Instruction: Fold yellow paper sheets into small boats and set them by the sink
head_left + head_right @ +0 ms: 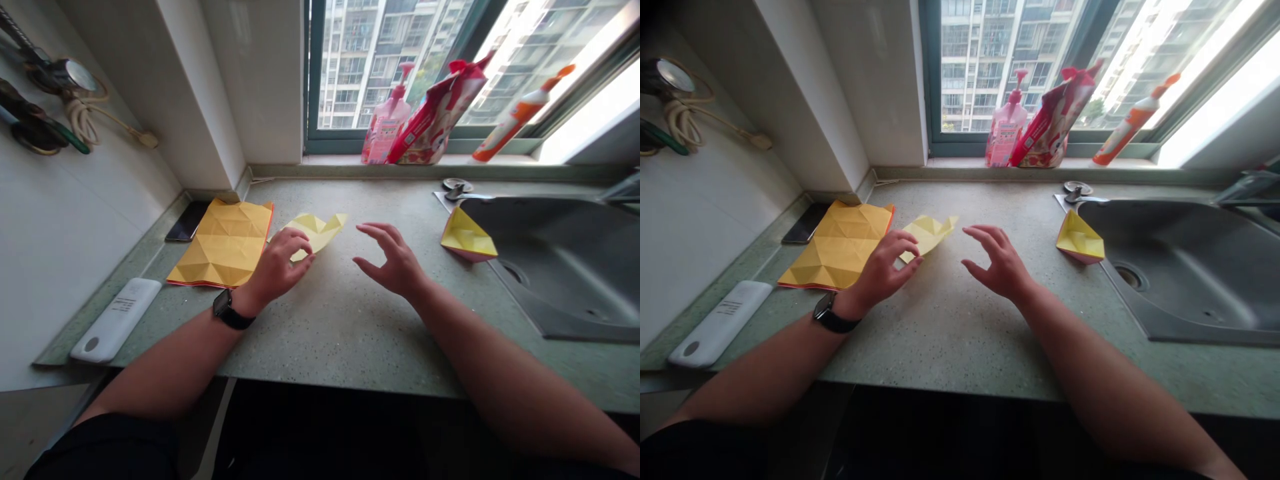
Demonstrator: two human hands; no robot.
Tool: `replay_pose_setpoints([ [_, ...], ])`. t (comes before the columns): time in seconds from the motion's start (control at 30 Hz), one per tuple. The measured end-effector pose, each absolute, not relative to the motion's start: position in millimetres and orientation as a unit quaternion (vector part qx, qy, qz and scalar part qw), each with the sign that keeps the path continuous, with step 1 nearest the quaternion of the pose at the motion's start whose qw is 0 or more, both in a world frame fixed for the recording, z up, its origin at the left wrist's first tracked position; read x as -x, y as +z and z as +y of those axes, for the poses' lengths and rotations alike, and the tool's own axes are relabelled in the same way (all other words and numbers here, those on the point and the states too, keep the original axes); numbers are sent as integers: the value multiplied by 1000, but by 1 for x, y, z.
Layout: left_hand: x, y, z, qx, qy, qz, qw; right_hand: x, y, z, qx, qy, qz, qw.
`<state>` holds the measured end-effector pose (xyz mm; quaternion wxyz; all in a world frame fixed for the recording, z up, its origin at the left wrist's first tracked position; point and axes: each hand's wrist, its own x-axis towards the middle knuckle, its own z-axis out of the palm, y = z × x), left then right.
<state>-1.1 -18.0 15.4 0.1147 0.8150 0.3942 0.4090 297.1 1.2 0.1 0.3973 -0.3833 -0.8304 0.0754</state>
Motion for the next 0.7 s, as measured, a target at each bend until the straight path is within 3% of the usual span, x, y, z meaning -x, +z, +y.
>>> replay_pose_setpoints([
  [0.27,-14,5,-26,-876,314,330,160,-281,-7,-2,310,52,-908,276],
  [0.7,8,-8,-6,-892,218,364,154,-292,-11,7,319,143,-916,199],
])
